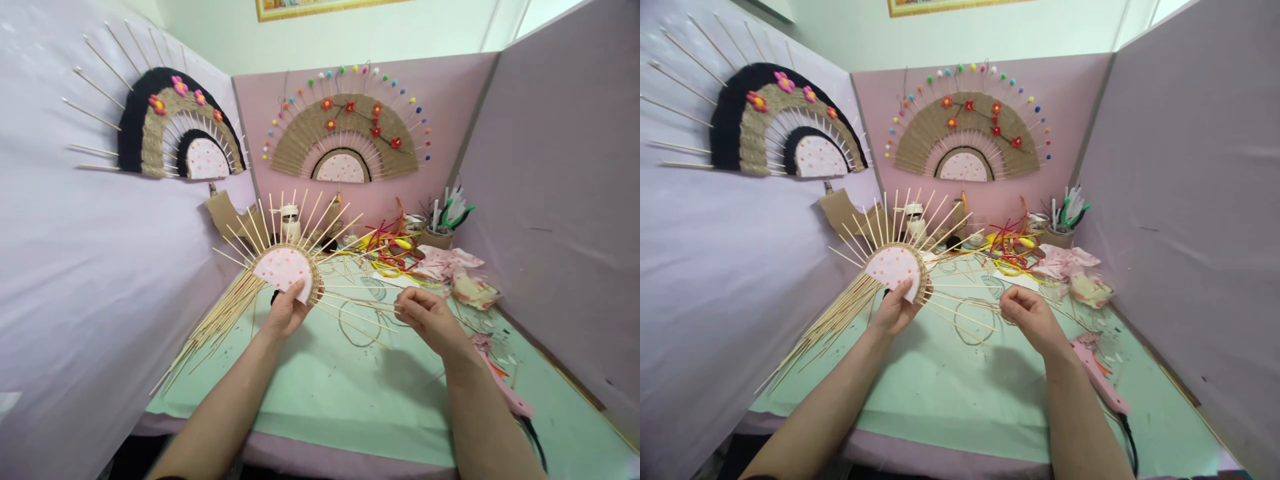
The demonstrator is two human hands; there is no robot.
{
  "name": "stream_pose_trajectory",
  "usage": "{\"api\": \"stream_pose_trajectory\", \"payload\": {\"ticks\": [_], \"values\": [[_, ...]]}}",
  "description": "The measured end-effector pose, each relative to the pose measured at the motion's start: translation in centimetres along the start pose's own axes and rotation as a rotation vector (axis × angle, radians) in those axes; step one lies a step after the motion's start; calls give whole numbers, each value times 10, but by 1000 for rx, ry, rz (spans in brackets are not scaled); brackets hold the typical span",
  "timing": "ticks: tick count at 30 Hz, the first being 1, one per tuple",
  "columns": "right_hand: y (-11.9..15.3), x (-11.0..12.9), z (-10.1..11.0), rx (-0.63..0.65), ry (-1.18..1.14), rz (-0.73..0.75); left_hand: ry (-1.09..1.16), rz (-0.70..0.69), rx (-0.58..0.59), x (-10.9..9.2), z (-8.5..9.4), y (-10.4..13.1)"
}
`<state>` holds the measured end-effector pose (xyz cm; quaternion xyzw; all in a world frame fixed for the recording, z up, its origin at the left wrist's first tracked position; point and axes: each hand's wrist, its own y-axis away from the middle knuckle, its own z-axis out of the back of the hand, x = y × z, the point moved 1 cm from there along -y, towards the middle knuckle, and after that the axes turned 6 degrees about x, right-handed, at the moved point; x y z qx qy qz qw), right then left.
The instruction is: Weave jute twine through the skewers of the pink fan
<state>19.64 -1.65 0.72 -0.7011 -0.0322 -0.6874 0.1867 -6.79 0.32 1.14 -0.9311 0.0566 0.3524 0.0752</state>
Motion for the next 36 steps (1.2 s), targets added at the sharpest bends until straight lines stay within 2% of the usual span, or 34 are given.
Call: {"api": "stream_pose_trajectory", "payload": {"ticks": [5, 13, 17, 21, 26, 30, 33, 36], "values": [[6, 4, 5, 14, 75, 75, 13, -13, -19, 0, -2, -1], [4, 4, 13, -9, 126, 5, 41, 4, -8, 0, -8, -3], [6, 5, 15, 50, 127, -47, 47, 0, 12, -4, -21, -3], [10, 15, 13, 156, 159, -102, 61, 17, 59, -5, -41, -2], [8, 22, 0, 264, 319, -144, 143, 95, 75, 14, -70, -5], [0, 6, -20, 348, 408, -95, 239, 137, 101, 37, -88, -10], [-3, -7, -35, 374, 502, -91, 261, 178, 119, 48, -92, -10], [-3, -12, -43, 406, 596, -90, 267, 205, 107, 53, -88, -11]]}}
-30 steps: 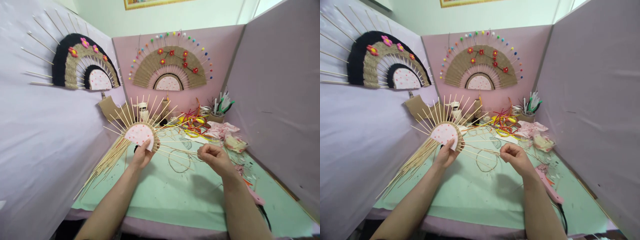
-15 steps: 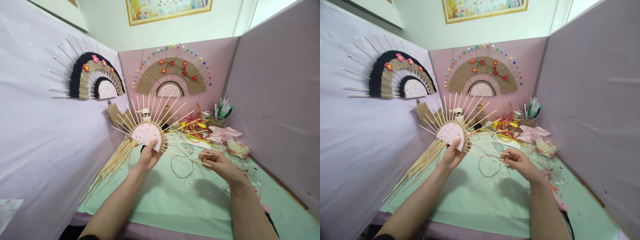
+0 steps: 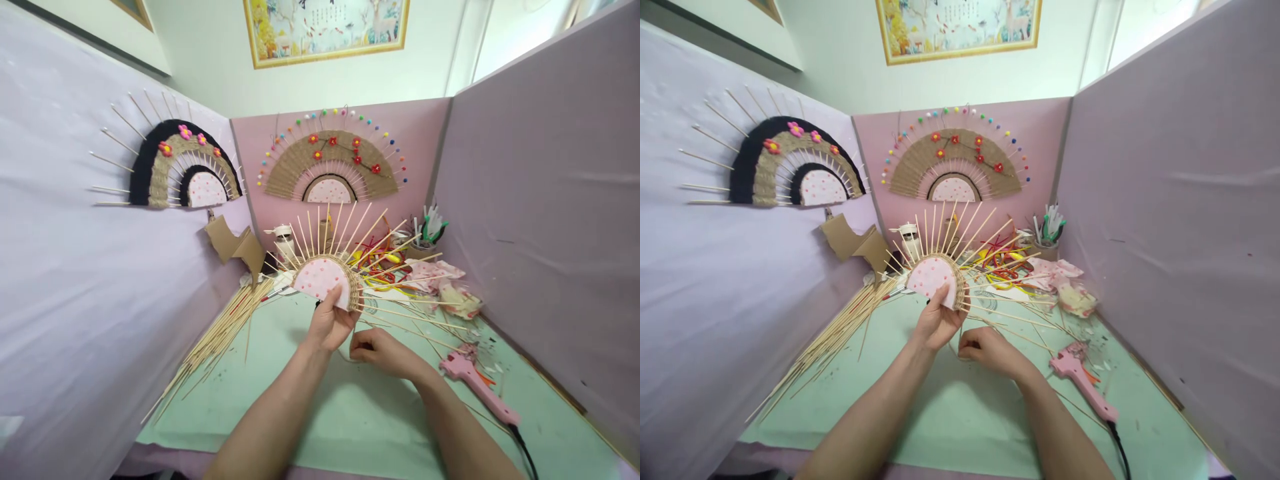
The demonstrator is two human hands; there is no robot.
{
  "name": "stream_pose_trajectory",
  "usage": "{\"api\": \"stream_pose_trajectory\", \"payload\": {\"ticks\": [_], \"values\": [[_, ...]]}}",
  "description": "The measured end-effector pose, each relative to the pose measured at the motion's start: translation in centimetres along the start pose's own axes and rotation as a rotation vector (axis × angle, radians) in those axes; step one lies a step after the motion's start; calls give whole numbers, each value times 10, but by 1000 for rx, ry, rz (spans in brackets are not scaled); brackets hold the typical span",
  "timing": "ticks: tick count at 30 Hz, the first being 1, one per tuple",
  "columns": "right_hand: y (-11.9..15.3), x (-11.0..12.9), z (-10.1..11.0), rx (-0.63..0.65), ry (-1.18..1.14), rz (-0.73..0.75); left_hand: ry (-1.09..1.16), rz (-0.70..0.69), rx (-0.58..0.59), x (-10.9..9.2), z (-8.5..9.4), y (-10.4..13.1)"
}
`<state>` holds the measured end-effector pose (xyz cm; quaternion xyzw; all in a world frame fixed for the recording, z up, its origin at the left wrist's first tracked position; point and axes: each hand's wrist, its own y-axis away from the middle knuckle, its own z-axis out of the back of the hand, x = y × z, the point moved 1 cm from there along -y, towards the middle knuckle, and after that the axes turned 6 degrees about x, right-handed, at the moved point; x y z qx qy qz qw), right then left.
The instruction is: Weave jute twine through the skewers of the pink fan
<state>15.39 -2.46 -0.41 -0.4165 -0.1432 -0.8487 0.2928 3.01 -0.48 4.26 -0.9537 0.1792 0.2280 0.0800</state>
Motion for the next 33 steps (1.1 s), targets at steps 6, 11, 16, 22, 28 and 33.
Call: {"api": "stream_pose_trajectory", "payload": {"ticks": [6, 11, 16, 22, 28, 33], "values": [[2, -1, 2, 9, 124, -5, -42, 63, 38, -5, 20, -4], [2, -9, 0, 72, 212, 20, -117, 31, 50, -7, 37, -10], [3, -7, 1, 122, 227, 41, -209, -18, 57, -10, 45, -13], [21, -3, 24, 77, 61, -14, -211, -70, -1, -19, 49, -13], [44, -19, 49, -319, -387, -76, -199, -139, -44, -25, 54, -16], [44, -28, 53, -720, -654, 63, -189, -167, -53, -25, 56, -18]]}}
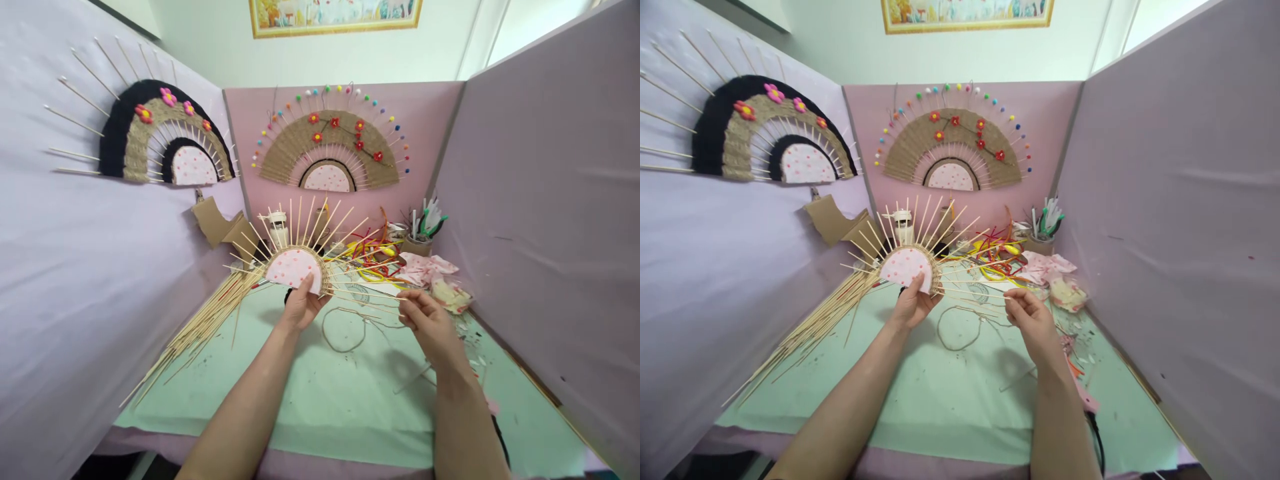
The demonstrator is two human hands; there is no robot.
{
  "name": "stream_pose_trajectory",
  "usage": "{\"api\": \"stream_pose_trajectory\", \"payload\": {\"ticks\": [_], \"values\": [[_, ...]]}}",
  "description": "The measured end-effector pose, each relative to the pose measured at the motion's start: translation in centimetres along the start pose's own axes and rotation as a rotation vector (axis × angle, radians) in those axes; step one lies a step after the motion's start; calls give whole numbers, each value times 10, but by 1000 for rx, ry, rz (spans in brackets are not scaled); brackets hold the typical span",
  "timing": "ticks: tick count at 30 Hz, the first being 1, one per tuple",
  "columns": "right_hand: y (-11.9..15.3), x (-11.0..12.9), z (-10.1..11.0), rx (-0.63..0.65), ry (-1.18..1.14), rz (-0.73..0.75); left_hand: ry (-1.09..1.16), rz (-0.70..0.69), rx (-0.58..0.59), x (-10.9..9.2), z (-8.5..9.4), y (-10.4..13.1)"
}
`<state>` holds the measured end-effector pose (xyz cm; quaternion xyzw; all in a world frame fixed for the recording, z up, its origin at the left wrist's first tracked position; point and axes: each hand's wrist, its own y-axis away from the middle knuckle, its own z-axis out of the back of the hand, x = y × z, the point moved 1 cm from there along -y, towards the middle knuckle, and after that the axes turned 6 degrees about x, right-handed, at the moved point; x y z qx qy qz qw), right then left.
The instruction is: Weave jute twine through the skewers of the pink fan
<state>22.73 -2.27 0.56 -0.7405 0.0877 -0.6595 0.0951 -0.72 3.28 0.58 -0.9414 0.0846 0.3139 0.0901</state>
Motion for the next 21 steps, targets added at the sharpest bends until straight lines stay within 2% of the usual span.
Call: {"api": "stream_pose_trajectory", "payload": {"ticks": [6, 10, 12, 15, 18, 21], "values": [[2, 7, -5, -163, -85, 186, 6, -70, -17, 0, 1, -2], [10, 8, -6, -156, -69, 306, -2, -98, -23, 0, 2, -3], [15, 8, -8, -32, -47, 307, -3, -117, -29, 0, 2, -3], [21, 9, -19, 355, 71, 151, 33, -139, -34, -1, 2, -3], [26, 9, -41, 715, 235, -23, 87, -139, -35, -1, 2, -3], [29, 3, -72, 914, 306, -75, 117, -126, -35, -1, 0, -3]]}}
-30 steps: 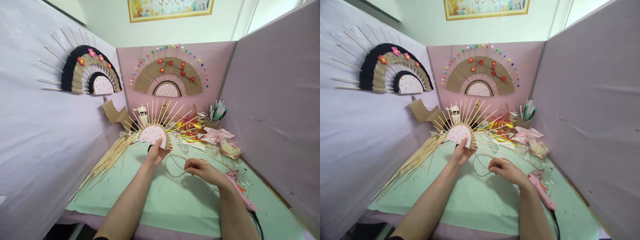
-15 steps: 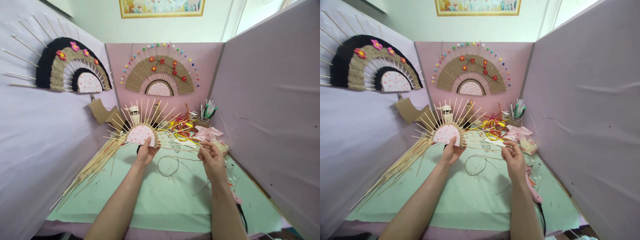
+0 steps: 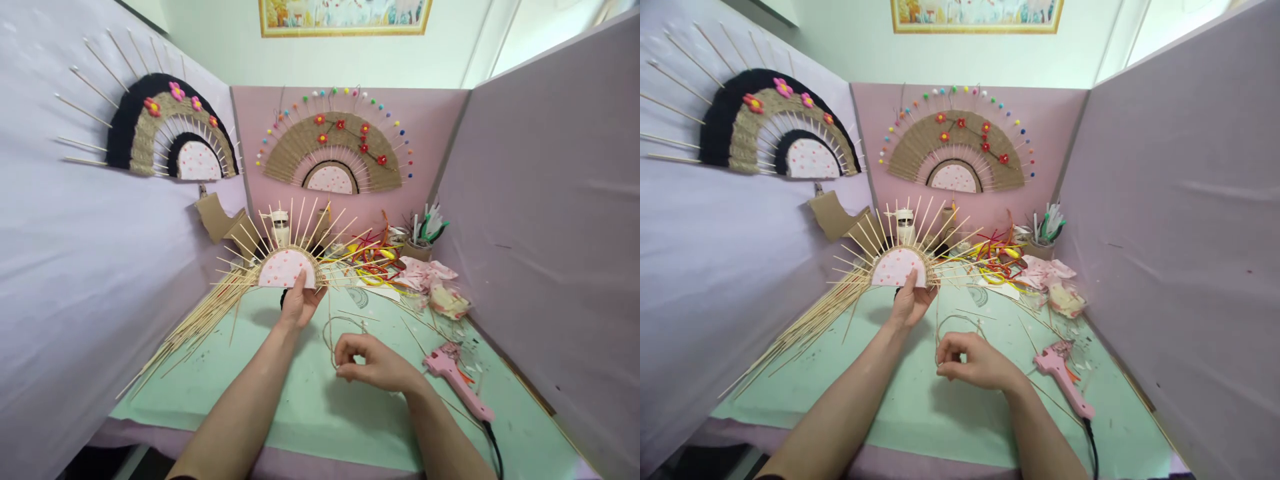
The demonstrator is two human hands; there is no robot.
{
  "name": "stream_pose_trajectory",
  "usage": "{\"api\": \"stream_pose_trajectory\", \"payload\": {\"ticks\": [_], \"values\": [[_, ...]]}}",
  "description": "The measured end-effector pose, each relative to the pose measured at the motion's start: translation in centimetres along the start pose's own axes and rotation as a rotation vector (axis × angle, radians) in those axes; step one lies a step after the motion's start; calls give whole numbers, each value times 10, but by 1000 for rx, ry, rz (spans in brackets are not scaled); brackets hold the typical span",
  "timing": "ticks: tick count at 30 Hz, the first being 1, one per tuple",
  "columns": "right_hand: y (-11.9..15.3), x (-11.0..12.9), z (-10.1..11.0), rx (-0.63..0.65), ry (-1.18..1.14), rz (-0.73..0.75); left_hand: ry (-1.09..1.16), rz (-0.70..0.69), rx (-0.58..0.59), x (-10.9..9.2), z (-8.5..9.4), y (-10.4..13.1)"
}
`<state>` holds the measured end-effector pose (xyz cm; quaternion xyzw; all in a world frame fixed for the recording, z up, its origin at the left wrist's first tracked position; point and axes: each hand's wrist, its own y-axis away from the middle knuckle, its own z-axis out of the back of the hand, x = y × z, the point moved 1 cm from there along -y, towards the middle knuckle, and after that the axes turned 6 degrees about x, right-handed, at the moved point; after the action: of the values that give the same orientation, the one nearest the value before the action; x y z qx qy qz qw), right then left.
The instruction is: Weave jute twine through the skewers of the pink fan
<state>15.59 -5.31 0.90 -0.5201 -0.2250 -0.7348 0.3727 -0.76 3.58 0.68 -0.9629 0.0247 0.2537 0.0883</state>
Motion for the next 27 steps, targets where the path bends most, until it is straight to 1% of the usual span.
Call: {"api": "stream_pose_trajectory", "payload": {"ticks": [3, 6, 9, 10, 11, 12, 15, 16, 18, 19, 20, 21, 23, 27], "values": [[-28, -2, -21, 162, 36, -35, 14, 18, -3, 0, -2, 3], [-56, -7, -31, 325, 56, -60, 22, 40, -2, -1, -5, 8], [-73, -14, -25, 535, 4, -90, -17, 78, 20, 0, -7, 12], [-76, -18, -20, 573, -11, -114, -34, 91, 30, 0, -7, 13], [-77, -22, -12, 581, -12, -145, -49, 100, 41, 1, -7, 13], [-76, -27, -4, 534, 5, -177, -61, 104, 53, 1, -7, 13], [-69, -41, 24, 213, 40, -238, -95, 104, 91, 3, -5, 12], [-66, -44, 33, 72, 0, -233, -106, 102, 100, 4, -4, 12], [-61, -46, 49, -199, -131, -178, -120, 101, 105, 5, -4, 11], [-59, -46, 55, -303, -214, -146, -121, 99, 97, 5, -4, 11], [-58, -44, 59, -381, -299, -117, -121, 98, 87, 5, -5, 12], [-57, -43, 63, -432, -379, -98, -120, 102, 81, 5, -5, 12], [-57, -38, 66, -479, -504, -79, -127, 132, 83, 5, -6, 14], [-56, -31, 62, -478, -592, -50, -147, 253, 104, 5, -7, 16]]}}
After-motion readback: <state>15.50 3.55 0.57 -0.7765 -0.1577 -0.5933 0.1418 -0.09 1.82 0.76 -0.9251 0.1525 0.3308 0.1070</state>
